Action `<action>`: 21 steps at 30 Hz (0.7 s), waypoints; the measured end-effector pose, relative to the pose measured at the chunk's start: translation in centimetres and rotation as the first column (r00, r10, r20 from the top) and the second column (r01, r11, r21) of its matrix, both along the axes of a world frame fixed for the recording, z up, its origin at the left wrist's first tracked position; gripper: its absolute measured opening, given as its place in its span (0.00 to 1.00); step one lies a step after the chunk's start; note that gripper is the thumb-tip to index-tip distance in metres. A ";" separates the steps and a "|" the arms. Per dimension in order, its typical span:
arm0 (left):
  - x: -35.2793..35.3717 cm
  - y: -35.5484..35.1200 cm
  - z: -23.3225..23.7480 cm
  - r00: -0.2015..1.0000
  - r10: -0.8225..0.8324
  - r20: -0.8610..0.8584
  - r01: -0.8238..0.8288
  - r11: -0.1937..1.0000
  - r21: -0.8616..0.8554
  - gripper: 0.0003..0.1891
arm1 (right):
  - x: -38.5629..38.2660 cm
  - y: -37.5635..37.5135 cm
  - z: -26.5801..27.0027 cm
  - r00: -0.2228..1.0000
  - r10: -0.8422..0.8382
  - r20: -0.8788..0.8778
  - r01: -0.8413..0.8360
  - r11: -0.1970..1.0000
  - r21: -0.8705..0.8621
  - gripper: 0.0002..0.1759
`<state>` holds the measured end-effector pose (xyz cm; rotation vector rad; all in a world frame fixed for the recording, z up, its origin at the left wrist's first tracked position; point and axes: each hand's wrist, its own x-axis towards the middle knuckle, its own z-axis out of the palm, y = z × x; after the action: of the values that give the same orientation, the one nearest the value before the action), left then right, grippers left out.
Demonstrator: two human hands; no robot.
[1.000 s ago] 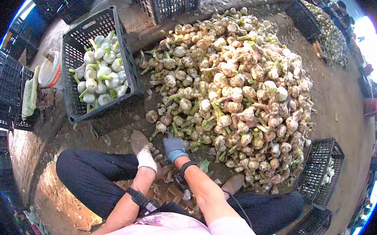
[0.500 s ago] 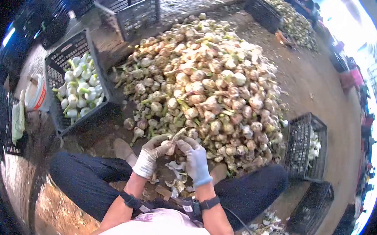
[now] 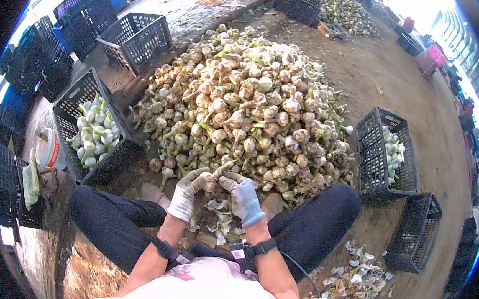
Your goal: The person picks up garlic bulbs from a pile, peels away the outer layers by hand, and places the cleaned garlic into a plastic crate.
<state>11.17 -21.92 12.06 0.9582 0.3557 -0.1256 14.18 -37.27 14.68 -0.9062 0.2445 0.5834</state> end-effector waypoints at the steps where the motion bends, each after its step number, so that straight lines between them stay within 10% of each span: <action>1: 0.1 -0.2 0.2 1.000 -0.003 0.009 0.003 1.000 0.001 0.21 | 0.1 -0.2 -0.2 1.000 -0.003 0.009 0.003 1.000 0.001 0.09; 10: -0.1 -0.9 0.2 0.935 -0.007 0.355 -0.203 0.810 0.550 0.17 | -0.2 0.9 -0.6 0.999 0.022 0.033 -0.018 0.995 -0.103 0.09; 19: -0.7 0.0 0.7 0.987 -0.003 0.163 -0.055 0.934 0.354 0.17 | -0.1 0.5 -1.1 0.995 0.094 0.038 -0.090 0.991 -0.103 0.11; 21: -0.5 0.2 0.6 0.987 0.007 0.160 -0.059 0.946 0.319 0.17 | 0.0 0.3 -2.5 0.925 0.174 0.338 -0.102 0.970 -0.222 0.13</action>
<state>10.67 -21.73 12.69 1.2783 0.2499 0.0415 14.21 -37.00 12.13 -1.2142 -0.0919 0.5197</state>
